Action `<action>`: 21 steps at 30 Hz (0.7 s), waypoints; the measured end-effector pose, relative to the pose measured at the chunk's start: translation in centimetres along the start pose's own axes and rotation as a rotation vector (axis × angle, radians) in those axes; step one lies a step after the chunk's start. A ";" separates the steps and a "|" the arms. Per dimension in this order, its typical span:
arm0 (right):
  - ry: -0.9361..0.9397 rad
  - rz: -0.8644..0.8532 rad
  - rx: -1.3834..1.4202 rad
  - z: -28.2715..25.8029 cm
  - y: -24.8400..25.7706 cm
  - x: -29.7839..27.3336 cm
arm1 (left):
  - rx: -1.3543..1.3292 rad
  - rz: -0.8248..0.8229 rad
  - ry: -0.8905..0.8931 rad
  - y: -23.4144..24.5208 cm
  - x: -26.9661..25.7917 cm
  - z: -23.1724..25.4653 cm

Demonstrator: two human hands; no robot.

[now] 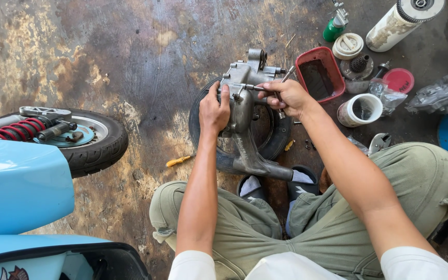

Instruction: The person sits on the floor and uses a wrench to tighten bolts on a metallic engine casing. They remove a bolt, inspect it, and then reinsert it into the casing, continuing to tighten the bolts.

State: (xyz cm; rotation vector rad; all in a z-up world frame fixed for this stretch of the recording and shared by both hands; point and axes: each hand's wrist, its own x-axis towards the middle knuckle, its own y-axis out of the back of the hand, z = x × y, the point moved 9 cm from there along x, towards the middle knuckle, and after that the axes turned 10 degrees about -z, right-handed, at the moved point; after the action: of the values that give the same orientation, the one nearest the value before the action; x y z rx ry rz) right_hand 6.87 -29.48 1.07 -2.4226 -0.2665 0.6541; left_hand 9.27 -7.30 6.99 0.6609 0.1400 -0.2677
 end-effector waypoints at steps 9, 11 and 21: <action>0.139 -0.029 -0.257 -1.5 -0.9 -0.4 | 0.032 0.001 0.005 0.0 0.0 0.2; 0.170 -0.039 -0.310 -1.6 -0.7 -0.1 | 0.028 0.002 0.002 -0.1 0.2 0.2; 0.383 -0.053 -0.464 -2.5 -1.3 -0.7 | 0.033 0.007 0.003 -0.3 0.2 0.0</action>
State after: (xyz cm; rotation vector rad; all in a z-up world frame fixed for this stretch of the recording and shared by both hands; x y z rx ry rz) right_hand 7.55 -29.95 3.90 -2.9052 -0.3496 0.0950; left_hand 9.39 -7.56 6.77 0.6942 0.1362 -0.2630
